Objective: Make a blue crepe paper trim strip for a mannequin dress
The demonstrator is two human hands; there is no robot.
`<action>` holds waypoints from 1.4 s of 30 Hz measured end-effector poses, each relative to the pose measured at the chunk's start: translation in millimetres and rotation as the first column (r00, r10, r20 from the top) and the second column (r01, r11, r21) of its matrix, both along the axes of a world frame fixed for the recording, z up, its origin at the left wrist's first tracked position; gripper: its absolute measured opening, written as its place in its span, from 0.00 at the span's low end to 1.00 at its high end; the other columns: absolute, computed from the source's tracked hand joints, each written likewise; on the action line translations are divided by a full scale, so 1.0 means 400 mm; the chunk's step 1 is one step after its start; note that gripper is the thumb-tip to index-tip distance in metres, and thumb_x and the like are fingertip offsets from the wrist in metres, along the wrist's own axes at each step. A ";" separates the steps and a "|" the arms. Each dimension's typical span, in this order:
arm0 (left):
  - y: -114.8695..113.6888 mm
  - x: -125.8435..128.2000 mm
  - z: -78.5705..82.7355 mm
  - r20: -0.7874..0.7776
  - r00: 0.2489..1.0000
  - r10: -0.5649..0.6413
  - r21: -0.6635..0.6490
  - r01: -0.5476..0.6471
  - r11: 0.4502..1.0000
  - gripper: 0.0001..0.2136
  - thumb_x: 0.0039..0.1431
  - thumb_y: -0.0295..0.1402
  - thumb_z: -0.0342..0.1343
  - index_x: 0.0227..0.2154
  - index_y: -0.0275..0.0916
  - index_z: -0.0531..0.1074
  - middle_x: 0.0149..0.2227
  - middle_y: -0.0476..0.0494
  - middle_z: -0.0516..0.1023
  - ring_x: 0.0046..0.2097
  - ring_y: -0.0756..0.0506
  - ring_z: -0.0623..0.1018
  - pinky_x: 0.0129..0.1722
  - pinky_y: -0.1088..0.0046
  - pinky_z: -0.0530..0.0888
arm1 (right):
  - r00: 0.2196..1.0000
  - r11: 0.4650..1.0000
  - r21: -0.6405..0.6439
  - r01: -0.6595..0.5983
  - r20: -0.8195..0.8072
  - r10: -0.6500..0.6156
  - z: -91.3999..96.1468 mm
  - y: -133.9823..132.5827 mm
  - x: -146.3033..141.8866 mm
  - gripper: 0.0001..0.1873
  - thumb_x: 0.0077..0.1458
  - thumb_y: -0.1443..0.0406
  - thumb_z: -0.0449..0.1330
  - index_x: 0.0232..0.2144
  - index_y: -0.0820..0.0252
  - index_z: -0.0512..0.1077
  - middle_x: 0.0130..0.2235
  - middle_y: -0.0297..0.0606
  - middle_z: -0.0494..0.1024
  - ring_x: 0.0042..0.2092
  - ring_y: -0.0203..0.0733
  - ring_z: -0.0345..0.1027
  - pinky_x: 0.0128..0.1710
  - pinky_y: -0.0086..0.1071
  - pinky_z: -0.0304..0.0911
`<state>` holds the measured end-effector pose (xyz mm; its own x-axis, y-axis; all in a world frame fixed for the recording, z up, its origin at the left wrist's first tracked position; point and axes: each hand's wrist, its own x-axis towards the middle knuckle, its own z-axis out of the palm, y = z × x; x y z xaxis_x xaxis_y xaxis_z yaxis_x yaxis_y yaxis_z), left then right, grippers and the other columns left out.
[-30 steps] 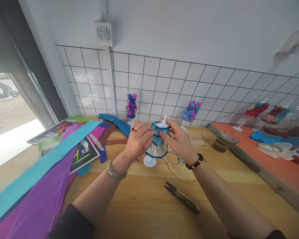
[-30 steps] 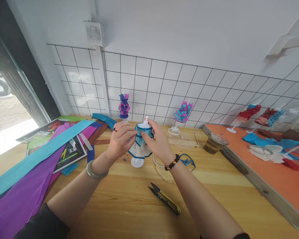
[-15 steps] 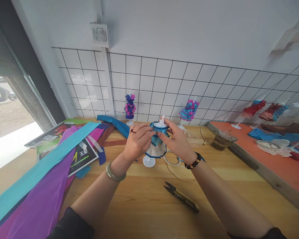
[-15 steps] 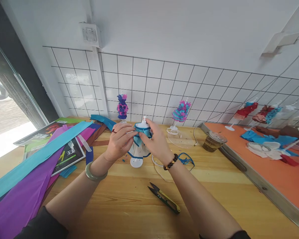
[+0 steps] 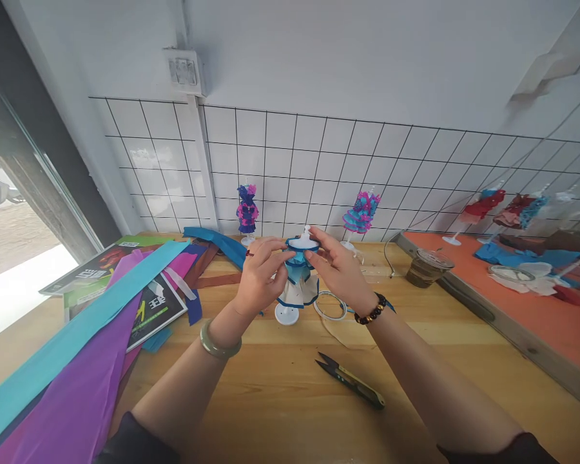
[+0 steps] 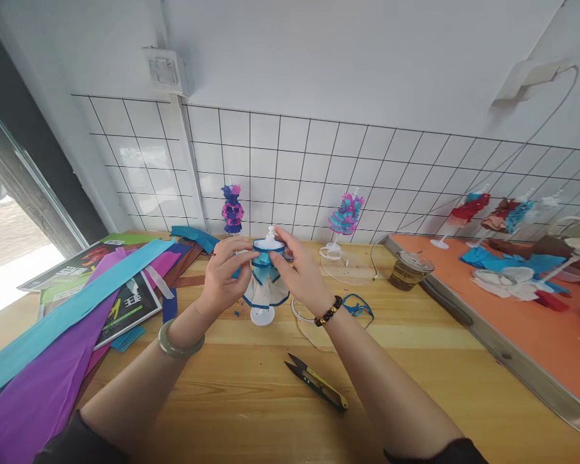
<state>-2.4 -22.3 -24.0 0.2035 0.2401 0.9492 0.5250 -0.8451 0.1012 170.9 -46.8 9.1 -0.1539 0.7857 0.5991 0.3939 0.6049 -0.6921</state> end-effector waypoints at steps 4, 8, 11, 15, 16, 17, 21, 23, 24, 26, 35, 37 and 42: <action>0.001 0.001 0.002 0.006 1.000 -0.019 -0.001 0.019 1.000 0.14 0.52 0.21 0.48 0.39 0.44 0.70 0.41 0.44 0.72 0.49 0.43 0.71 0.47 0.58 0.69 | 1.000 1.000 0.003 0.007 -0.027 -0.007 -0.003 0.003 -0.001 0.26 0.54 0.59 0.56 0.55 0.51 0.61 0.54 0.40 0.67 0.54 0.45 0.61 0.51 0.44 0.61; 0.000 0.002 0.006 -0.002 1.000 -0.020 0.001 0.020 1.000 0.15 0.51 0.21 0.49 0.38 0.44 0.70 0.40 0.44 0.72 0.49 0.43 0.71 0.47 0.58 0.69 | 0.997 0.999 -0.035 -0.030 -0.078 0.027 -0.005 0.003 0.001 0.27 0.53 0.59 0.57 0.55 0.51 0.61 0.54 0.41 0.67 0.53 0.45 0.62 0.51 0.43 0.62; 0.000 0.002 0.007 0.000 1.000 -0.016 0.001 0.016 1.000 0.14 0.51 0.20 0.49 0.38 0.43 0.71 0.40 0.44 0.73 0.48 0.43 0.72 0.47 0.58 0.69 | 0.991 0.996 -0.056 -0.069 -0.120 0.062 -0.004 0.002 0.002 0.27 0.53 0.59 0.58 0.55 0.51 0.60 0.54 0.41 0.67 0.53 0.45 0.62 0.51 0.44 0.61; 0.000 0.001 0.006 0.008 1.000 -0.019 0.009 0.019 1.000 0.15 0.51 0.20 0.49 0.38 0.43 0.71 0.39 0.44 0.73 0.48 0.44 0.72 0.47 0.59 0.69 | 0.983 0.993 -0.053 -0.101 -0.158 0.092 0.001 -0.002 0.006 0.27 0.53 0.58 0.58 0.55 0.50 0.61 0.54 0.40 0.67 0.54 0.45 0.62 0.51 0.45 0.61; 0.001 0.000 0.006 0.012 1.000 -0.017 0.009 0.017 1.000 0.15 0.51 0.20 0.49 0.38 0.44 0.71 0.39 0.45 0.73 0.48 0.44 0.72 0.47 0.59 0.69 | 0.982 0.994 -0.053 -0.098 -0.165 0.088 0.002 -0.005 0.010 0.27 0.53 0.58 0.58 0.55 0.50 0.61 0.55 0.40 0.67 0.54 0.45 0.61 0.51 0.45 0.61; 0.001 -0.001 0.006 0.017 1.000 -0.016 0.008 0.015 1.000 0.15 0.51 0.20 0.49 0.38 0.44 0.71 0.39 0.45 0.73 0.48 0.44 0.72 0.47 0.59 0.69 | 0.982 0.995 -0.049 -0.089 -0.174 0.079 0.003 -0.008 0.016 0.26 0.52 0.58 0.58 0.54 0.50 0.61 0.55 0.40 0.67 0.54 0.45 0.61 0.52 0.45 0.61; 0.004 -0.007 0.010 0.048 0.999 -0.017 0.018 0.016 1.000 0.14 0.51 0.20 0.50 0.37 0.44 0.71 0.39 0.44 0.73 0.46 0.44 0.72 0.47 0.59 0.69 | 0.977 0.999 -0.051 -0.016 -0.211 0.005 -0.012 -0.028 0.061 0.25 0.52 0.57 0.59 0.52 0.50 0.64 0.54 0.40 0.68 0.54 0.45 0.61 0.52 0.44 0.60; 0.005 -0.009 0.013 0.069 0.997 -0.023 0.044 0.020 0.999 0.13 0.52 0.20 0.50 0.37 0.44 0.71 0.38 0.45 0.73 0.46 0.44 0.72 0.46 0.60 0.69 | 0.972 0.996 -0.084 0.028 -0.232 -0.047 -0.034 -0.044 0.097 0.24 0.51 0.57 0.59 0.51 0.51 0.64 0.52 0.41 0.69 0.53 0.45 0.62 0.52 0.44 0.60; 0.004 -0.009 0.014 0.078 0.997 -0.025 0.057 0.021 0.998 0.13 0.52 0.21 0.51 0.37 0.44 0.71 0.37 0.45 0.73 0.45 0.44 0.72 0.46 0.60 0.69 | 0.968 0.993 -0.111 0.049 -0.239 -0.075 -0.050 -0.054 0.116 0.24 0.51 0.57 0.59 0.51 0.52 0.64 0.51 0.41 0.69 0.53 0.45 0.62 0.52 0.45 0.60; 0.000 -0.008 0.016 0.093 0.995 -0.027 0.084 0.019 0.996 0.13 0.51 0.21 0.52 0.38 0.44 0.71 0.36 0.45 0.73 0.44 0.45 0.73 0.45 0.61 0.70 | 0.962 0.980 -0.175 0.098 -0.234 -0.138 -0.088 -0.080 0.154 0.24 0.51 0.57 0.59 0.50 0.54 0.65 0.50 0.42 0.70 0.52 0.45 0.63 0.50 0.44 0.61; -0.034 0.018 0.027 0.116 0.993 -0.017 0.222 -0.010 0.975 0.13 0.50 0.22 0.54 0.38 0.41 0.70 0.30 0.47 0.73 0.32 0.48 0.73 0.35 0.68 0.69 | 0.935 0.936 -0.225 0.272 0.294 -0.201 -0.269 -0.226 0.234 0.14 0.55 0.61 0.54 0.44 0.58 0.69 0.36 0.40 0.74 0.38 0.41 0.68 0.37 0.36 0.65; -0.048 0.030 0.020 0.059 0.998 -0.037 0.228 0.023 0.973 0.14 0.49 0.21 0.53 0.39 0.41 0.70 0.28 0.49 0.73 0.30 0.49 0.72 0.33 0.70 0.68 | 0.893 0.950 -0.152 0.274 0.406 -0.193 -0.282 -0.229 0.232 0.11 0.56 0.63 0.53 0.40 0.59 0.70 0.36 0.41 0.74 0.40 0.42 0.67 0.39 0.37 0.64; -0.106 0.085 -0.024 -0.218 0.970 -0.108 0.191 0.150 0.970 0.17 0.49 0.20 0.54 0.43 0.37 0.66 0.22 0.50 0.70 0.26 0.50 0.69 0.28 0.73 0.66 | 0.690 0.949 0.023 0.316 0.680 -0.246 -0.298 -0.195 0.217 0.08 0.56 0.64 0.54 0.32 0.61 0.72 0.34 0.42 0.74 0.39 0.42 0.66 0.40 0.35 0.62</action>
